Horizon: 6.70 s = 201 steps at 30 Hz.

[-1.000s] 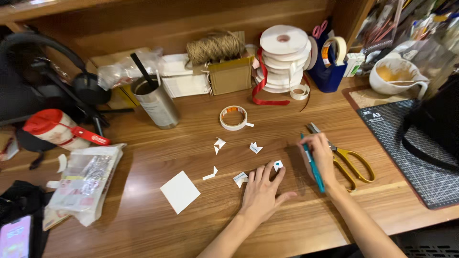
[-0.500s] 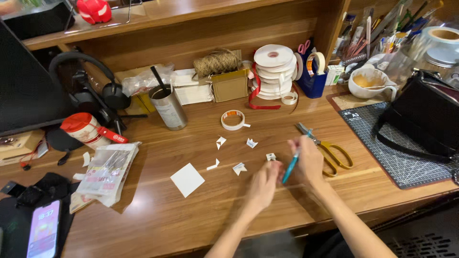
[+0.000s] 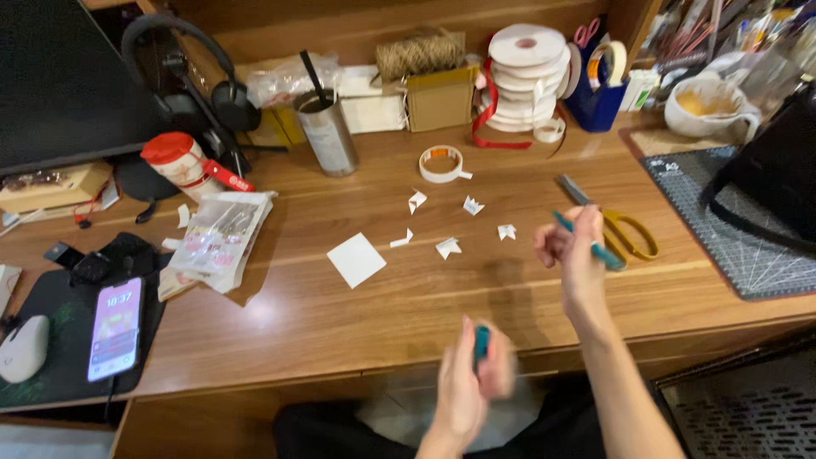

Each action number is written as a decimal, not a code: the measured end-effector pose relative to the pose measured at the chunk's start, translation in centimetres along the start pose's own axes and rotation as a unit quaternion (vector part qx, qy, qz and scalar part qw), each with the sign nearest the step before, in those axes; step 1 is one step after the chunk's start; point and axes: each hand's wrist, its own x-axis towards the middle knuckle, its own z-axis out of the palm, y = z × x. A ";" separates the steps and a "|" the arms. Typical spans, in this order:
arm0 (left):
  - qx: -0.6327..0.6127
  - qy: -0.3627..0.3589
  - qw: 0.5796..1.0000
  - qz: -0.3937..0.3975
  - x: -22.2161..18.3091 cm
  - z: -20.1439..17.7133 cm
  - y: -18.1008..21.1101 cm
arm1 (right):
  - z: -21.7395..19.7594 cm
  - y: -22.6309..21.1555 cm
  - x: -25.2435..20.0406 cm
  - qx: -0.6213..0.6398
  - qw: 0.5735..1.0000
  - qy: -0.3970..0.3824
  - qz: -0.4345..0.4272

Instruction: The person empties residue from a metal tumbler into a trash bin, washes and scrubs the tumbler under a running faucet, wipes a workspace with a cloth, and collects small paper scraps from the bin and desk.

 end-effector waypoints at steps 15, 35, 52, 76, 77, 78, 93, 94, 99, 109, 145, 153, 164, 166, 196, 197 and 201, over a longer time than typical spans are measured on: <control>0.456 0.120 0.831 0.294 -1.5 0.1 5.0 | 3.9 -4.7 -9.3 0.079 0.991 -0.099 -0.039; 0.532 -0.046 0.702 0.472 0.3 -2.1 -2.5 | -0.4 1.4 -12.0 0.001 0.941 -0.305 0.145; 0.734 0.119 0.608 0.277 16.4 -14.0 11.8 | -7.1 6.5 11.3 -0.753 0.561 -0.243 -0.243; 0.863 0.043 0.422 0.272 20.9 -17.1 5.3 | 6.9 6.4 10.2 -0.496 0.791 -0.358 -0.018; 0.869 0.066 0.413 0.263 19.5 -17.7 4.7 | 6.5 6.1 9.8 -0.505 0.785 -0.356 -0.042; 0.874 0.089 0.404 0.254 18.2 -18.2 4.1 | 6.2 5.8 9.4 -0.514 0.779 -0.353 -0.065; 0.625 0.171 0.694 0.315 2.1 -10.3 7.5 | 9.4 20.0 15.0 -0.490 0.720 -0.404 -0.279; 0.625 0.174 0.692 0.316 0.8 -10.3 6.8 | 10.5 19.4 13.7 -0.488 0.720 -0.406 -0.280; -0.041 0.136 0.985 0.101 -2.7 -15.7 -0.4 | 13.3 15.4 5.5 -0.469 0.665 -0.524 -0.250; -0.455 -0.083 0.847 -0.262 -2.4 -19.3 2.3 | 13.8 8.6 -5.9 -0.362 0.794 -0.485 -0.058; -0.563 -0.039 0.758 -0.328 -4.3 -25.4 3.4 | 17.2 14.2 -8.4 -0.497 0.621 -0.489 -0.359; -0.501 -0.032 0.828 -0.250 -5.1 -21.1 7.4 | 15.8 11.6 -7.5 -0.526 0.648 -0.453 -0.311; -0.475 -0.108 0.854 -0.184 0.2 -13.5 12.2 | 3.8 5.3 -14.8 -0.399 0.743 -0.344 -0.412; -0.490 -0.138 0.839 -0.193 1.5 -11.5 11.6 | 2.7 1.7 -13.9 -0.367 0.801 -0.211 -0.423; -0.490 -0.145 0.817 -0.267 30.3 22.5 -16.8 | -27.7 -19.1 6.5 -0.478 0.757 0.309 -0.322; -0.507 -0.150 0.805 -0.267 30.3 23.8 -16.4 | -30.0 -19.3 9.6 -0.543 0.694 0.324 -0.344; -0.518 -0.134 0.793 -0.291 31.2 26.1 -15.1 | -35.1 -22.3 18.0 -0.599 0.613 0.363 -0.366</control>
